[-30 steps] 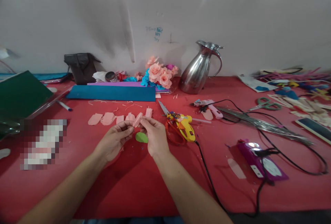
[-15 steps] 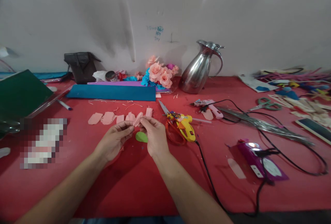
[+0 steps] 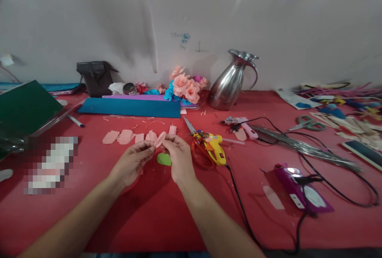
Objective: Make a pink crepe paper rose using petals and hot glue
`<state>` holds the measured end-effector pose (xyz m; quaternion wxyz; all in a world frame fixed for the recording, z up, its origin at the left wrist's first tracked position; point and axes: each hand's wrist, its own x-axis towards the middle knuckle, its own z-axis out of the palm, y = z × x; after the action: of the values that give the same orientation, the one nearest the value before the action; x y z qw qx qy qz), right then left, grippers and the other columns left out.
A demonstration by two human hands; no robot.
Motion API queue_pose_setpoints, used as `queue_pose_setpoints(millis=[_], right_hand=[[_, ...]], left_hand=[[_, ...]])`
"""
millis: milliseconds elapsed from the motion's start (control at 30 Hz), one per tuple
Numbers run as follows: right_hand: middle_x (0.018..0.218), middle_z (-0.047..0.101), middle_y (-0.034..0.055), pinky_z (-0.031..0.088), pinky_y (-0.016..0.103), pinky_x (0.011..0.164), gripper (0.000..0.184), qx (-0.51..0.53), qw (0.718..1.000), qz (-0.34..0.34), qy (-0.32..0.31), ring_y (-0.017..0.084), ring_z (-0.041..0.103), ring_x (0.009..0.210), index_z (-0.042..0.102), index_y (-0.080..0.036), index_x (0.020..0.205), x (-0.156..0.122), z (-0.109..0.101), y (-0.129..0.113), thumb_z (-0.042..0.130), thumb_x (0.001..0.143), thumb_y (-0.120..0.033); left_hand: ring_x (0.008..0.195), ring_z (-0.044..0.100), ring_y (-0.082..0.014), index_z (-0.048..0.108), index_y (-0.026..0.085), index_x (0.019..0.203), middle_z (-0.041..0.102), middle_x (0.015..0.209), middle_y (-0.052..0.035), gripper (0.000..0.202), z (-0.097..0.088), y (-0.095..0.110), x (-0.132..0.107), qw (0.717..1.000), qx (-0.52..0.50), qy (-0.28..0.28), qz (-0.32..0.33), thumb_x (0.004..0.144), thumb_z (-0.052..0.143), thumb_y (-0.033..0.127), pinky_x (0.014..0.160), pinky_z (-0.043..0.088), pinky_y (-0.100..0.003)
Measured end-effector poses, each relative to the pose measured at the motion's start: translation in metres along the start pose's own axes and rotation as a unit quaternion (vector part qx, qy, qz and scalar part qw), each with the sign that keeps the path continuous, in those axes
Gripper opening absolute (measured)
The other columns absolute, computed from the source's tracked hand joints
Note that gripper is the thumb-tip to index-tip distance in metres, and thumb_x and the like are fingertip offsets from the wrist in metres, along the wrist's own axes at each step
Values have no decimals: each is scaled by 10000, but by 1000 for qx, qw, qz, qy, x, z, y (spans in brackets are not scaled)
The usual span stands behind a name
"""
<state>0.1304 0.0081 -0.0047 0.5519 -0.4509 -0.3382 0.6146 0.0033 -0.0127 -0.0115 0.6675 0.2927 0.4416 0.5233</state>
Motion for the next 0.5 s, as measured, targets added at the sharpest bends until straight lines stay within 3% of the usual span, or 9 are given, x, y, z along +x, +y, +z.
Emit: queue_pose_setpoints(millis=[133,333,500], right_hand=[[716,655,12,403,260,638,183,-61,998,-7,-28,139,541,661,680,-171,753,-2,0,-5,694,619,-295],[669,641,-10,410,278,680,91,-98,994,-45,-1,148,556,677,682,-195,666,-3,0,-7,678,645,-283],[667,649,-7,415,285,713,71,-96,994,-52,-20,141,554,667,683,-194,646,-1,-1,-6,673,651,-264]], left_hand=[[695,533,-87,649,158,791,601,764,0,180,0,0,-1,1000,26,-9,4,679,734,270,690,404,-220],[682,507,-80,644,165,800,586,780,1,160,-2,0,-2,998,61,-1,8,699,710,270,679,388,-217],[663,516,-94,652,152,771,592,747,-14,148,-3,4,-1,998,37,-22,-35,700,693,275,679,405,-237]])
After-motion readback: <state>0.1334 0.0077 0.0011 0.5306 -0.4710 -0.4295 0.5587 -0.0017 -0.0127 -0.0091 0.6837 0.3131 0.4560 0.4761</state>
